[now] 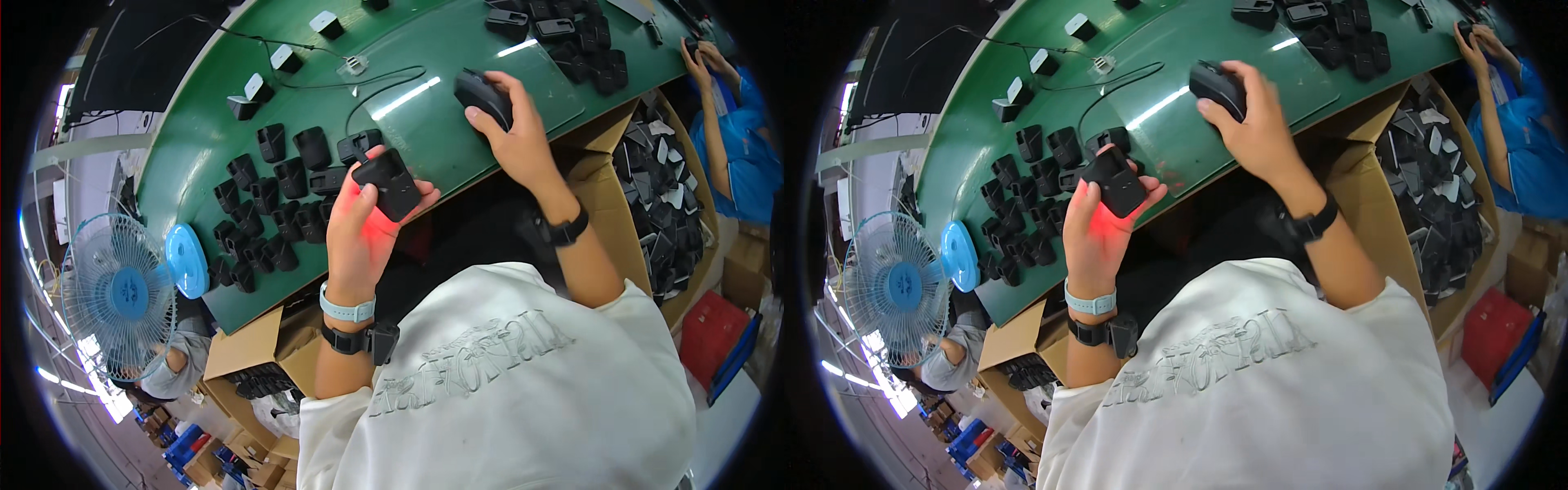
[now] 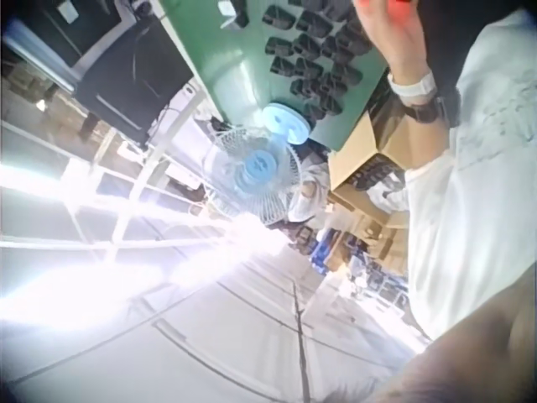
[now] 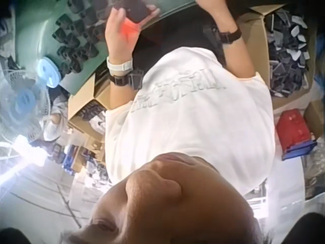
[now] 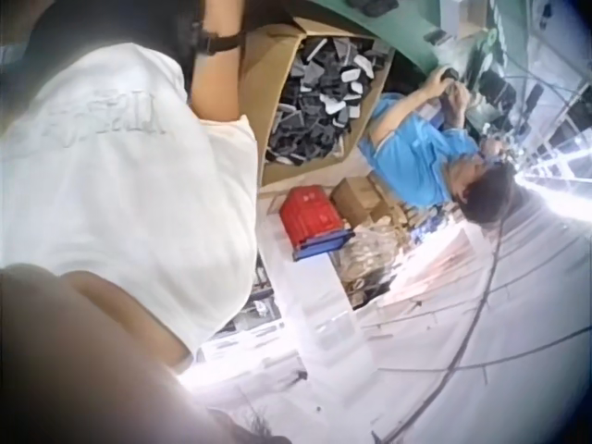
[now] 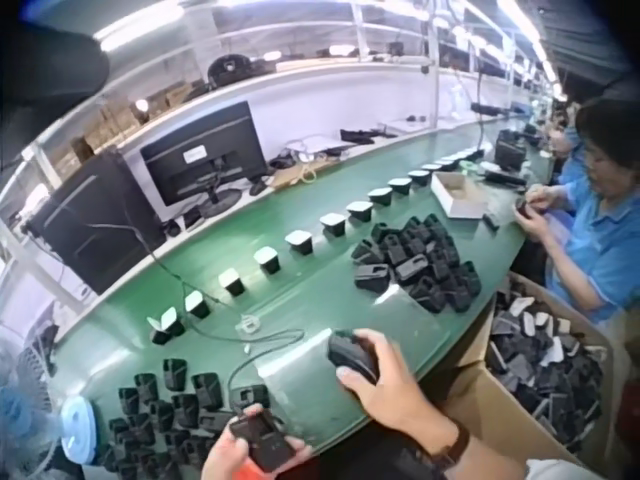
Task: Testing the optical sensors of computer mice and organizing them into rows and boxes on an assembly line.
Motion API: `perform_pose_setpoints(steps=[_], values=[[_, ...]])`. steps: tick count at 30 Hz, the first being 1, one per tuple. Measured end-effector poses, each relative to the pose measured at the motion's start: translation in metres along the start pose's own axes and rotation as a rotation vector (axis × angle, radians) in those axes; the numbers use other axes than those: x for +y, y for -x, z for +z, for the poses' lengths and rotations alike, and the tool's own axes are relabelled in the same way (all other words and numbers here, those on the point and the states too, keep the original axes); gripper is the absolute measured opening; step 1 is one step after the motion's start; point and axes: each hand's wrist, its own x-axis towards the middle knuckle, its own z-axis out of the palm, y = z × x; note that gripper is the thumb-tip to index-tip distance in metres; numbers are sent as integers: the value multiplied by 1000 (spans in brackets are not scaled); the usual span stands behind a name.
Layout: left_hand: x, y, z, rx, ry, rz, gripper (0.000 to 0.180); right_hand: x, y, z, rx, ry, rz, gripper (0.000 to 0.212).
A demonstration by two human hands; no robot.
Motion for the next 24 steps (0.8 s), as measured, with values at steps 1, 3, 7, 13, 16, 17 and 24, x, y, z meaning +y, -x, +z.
perform_pose_setpoints(steps=[1,3,7,13,16,17,24], values=[[-3,-1,2,37,-192,32,53,-19,2,-7,-93,-664,327,50],[-10,-1,4,98,-337,86,54,-59,13,-13,-176,-1370,640,45],[-20,-1,5,221,-454,179,65,-92,19,-6,-218,-1456,525,51],[-23,10,-7,182,-306,185,67,-92,30,3,-176,-954,105,63],[-25,10,-9,154,-286,183,68,-93,30,3,-106,-843,-59,65],[-24,10,-10,167,-246,164,66,-95,30,4,-85,-813,-117,67],[-14,9,-7,299,-137,95,48,-19,-7,-6,20,-126,-122,55]])
